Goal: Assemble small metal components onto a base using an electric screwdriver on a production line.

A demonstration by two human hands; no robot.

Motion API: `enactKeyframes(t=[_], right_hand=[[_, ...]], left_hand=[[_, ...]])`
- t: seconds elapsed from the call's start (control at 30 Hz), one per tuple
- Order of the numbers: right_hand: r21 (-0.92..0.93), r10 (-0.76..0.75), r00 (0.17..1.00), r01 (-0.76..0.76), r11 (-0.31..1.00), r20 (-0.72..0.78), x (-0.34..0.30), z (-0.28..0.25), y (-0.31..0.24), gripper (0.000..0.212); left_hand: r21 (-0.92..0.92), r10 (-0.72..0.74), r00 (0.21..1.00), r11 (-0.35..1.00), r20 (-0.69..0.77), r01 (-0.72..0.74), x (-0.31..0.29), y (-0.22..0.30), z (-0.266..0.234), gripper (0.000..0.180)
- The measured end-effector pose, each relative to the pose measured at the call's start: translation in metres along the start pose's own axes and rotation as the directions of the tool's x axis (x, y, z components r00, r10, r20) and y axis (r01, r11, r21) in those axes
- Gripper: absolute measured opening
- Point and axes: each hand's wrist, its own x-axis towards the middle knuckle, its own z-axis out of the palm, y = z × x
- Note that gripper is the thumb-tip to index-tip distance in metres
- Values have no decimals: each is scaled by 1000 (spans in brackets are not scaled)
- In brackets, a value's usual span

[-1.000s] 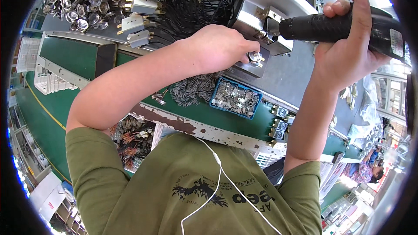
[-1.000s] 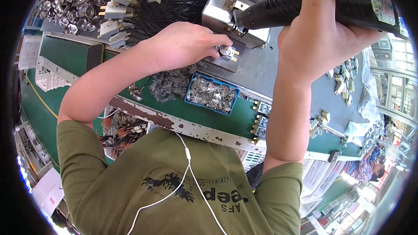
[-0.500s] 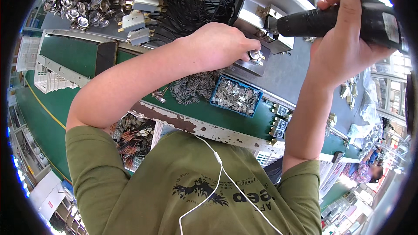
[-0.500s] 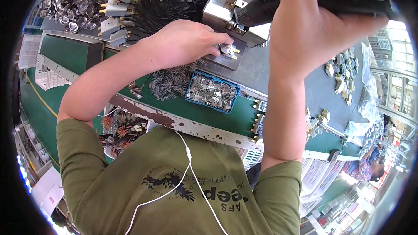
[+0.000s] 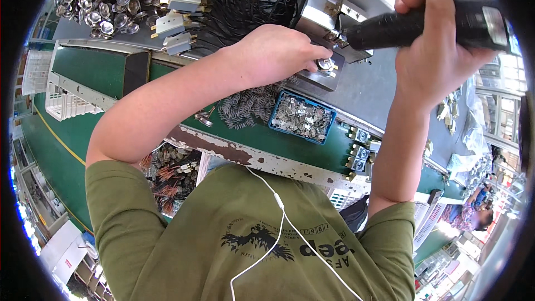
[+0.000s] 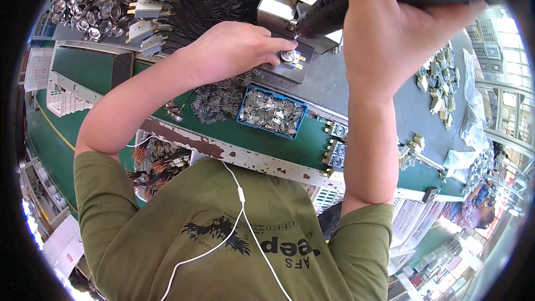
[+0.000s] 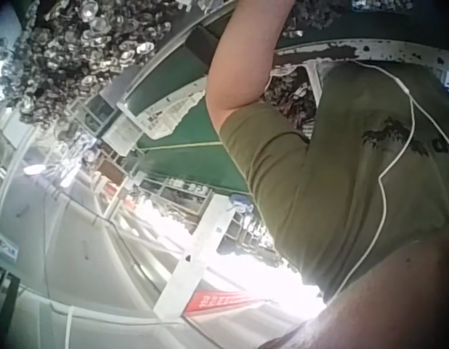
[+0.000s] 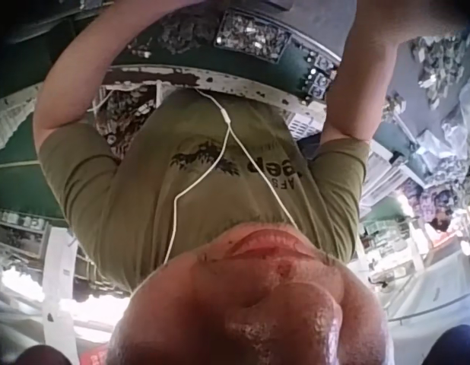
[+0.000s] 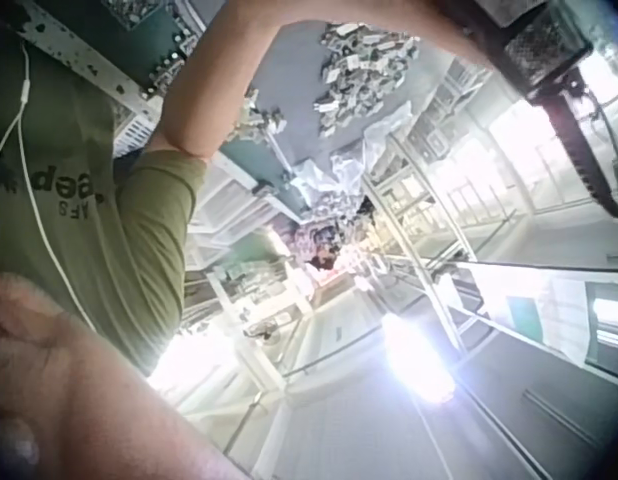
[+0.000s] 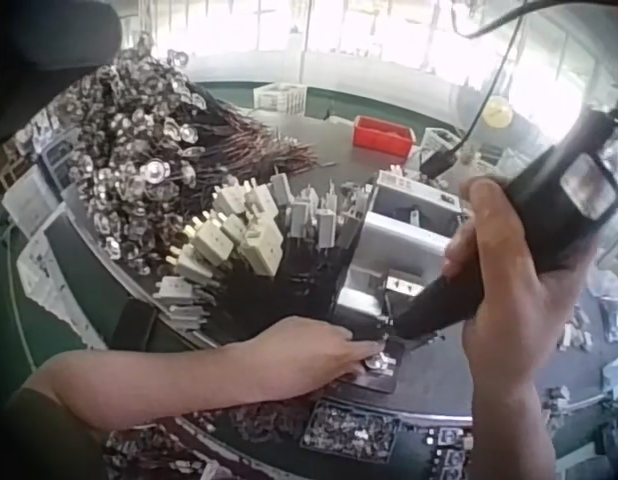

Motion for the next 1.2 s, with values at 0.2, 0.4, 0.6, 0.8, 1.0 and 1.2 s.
enactKeyframes(t=[0.2, 0.4, 0.6, 0.8, 1.0, 1.2], right_hand=[[394, 133, 990, -140, 908, 45, -10, -14, -18, 21], [94, 170, 985, -166, 982, -38, -21, -16, -3, 18], [-62, 199, 979, -202, 977, -47, -31, -18, 2, 17], [-90, 147, 989, -143, 986, 35, -41, -16, 8, 19], [-323, 293, 952, -251, 913, 86, -36, -13, 19, 27], [53, 114, 980, -124, 991, 162, -9, -53, 11, 31]], left_hand=[[-82, 29, 999, 996, -40, -32, 3, -4, 3, 31], [-24, -50, 998, 998, 37, 51, 5, 2, -2, 31], [-22, -14, 999, 1000, 33, 14, 5, 2, 0, 30], [-59, -23, 999, 998, 40, 26, 7, -1, -2, 30], [-113, 54, 990, 993, 131, -39, 5, -8, -15, 22], [-151, 94, 987, 986, 131, -74, 2, -6, -6, 22]])
